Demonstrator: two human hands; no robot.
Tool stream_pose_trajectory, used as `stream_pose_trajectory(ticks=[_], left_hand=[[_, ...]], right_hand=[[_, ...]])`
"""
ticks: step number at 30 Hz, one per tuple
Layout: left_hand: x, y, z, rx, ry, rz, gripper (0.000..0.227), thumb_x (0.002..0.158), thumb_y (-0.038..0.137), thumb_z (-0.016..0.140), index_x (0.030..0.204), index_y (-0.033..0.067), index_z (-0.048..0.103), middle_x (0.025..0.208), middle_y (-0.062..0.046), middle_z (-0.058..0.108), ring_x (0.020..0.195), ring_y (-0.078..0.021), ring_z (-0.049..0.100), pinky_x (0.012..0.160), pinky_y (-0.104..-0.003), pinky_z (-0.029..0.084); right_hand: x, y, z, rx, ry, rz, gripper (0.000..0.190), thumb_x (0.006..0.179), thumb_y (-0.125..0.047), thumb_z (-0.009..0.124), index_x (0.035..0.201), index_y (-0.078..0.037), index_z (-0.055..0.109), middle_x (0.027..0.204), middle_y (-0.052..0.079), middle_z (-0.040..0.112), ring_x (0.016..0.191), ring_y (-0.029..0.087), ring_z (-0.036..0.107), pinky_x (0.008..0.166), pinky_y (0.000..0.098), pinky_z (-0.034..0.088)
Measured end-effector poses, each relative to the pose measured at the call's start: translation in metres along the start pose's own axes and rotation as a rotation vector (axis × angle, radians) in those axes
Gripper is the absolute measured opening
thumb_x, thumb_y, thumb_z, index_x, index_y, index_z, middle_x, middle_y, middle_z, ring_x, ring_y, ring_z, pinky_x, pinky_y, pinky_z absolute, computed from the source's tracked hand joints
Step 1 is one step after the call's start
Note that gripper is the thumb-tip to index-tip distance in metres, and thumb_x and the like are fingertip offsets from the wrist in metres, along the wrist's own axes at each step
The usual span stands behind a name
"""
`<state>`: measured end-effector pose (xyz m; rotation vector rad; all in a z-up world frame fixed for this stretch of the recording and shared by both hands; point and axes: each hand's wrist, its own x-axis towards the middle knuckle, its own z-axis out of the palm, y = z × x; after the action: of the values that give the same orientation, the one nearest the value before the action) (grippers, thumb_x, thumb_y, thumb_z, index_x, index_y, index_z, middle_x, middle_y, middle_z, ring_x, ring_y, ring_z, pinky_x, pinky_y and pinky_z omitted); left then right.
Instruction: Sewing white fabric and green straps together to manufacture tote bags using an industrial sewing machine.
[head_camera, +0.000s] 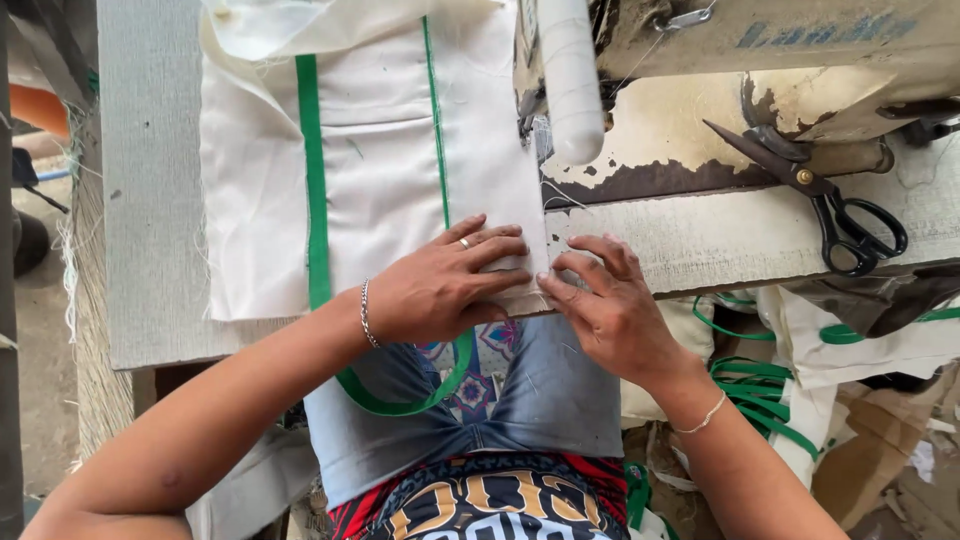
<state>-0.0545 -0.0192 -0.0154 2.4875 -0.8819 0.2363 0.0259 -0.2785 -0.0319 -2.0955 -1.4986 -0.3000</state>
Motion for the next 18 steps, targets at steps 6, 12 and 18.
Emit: stream_pose_trajectory(ticks=[6, 12, 18], left_hand=[[-0.002, -0.003, 0.002, 0.042, -0.025, 0.038, 0.047, 0.095, 0.041, 0.065, 0.137, 0.0203, 0.064, 0.144, -0.011, 0.057, 0.144, -0.0347, 0.045, 0.118, -0.059, 0.029], [-0.003, -0.006, 0.003, 0.036, -0.01, 0.038, 0.047, 0.096, 0.047, 0.062, 0.138, 0.0245, 0.064, 0.143, -0.007, 0.058, 0.144, -0.0321, 0.045, 0.118, -0.057, 0.03], [0.009, -0.04, -0.004, 0.019, -0.022, 0.029, 0.048, 0.096, 0.05, 0.061, 0.137, 0.0272, 0.064, 0.142, -0.005, 0.058, 0.142, -0.0323, 0.048, 0.119, -0.059, 0.029]], right_hand=[[-0.003, -0.004, -0.009, -0.021, -0.04, -0.009, 0.027, 0.098, -0.028, 0.068, 0.12, -0.012, 0.074, 0.115, 0.007, 0.06, 0.127, 0.035, 0.051, 0.112, 0.0569, 0.038], [-0.001, -0.004, -0.01, -0.087, -0.088, -0.023, 0.029, 0.097, -0.032, 0.068, 0.121, -0.016, 0.075, 0.11, 0.006, 0.059, 0.128, 0.034, 0.05, 0.108, 0.0581, 0.039], [0.027, 0.016, -0.009, -0.153, -0.098, -0.048, 0.03, 0.1, -0.036, 0.065, 0.117, -0.013, 0.075, 0.108, 0.008, 0.059, 0.126, 0.034, 0.051, 0.102, 0.0549, 0.042]])
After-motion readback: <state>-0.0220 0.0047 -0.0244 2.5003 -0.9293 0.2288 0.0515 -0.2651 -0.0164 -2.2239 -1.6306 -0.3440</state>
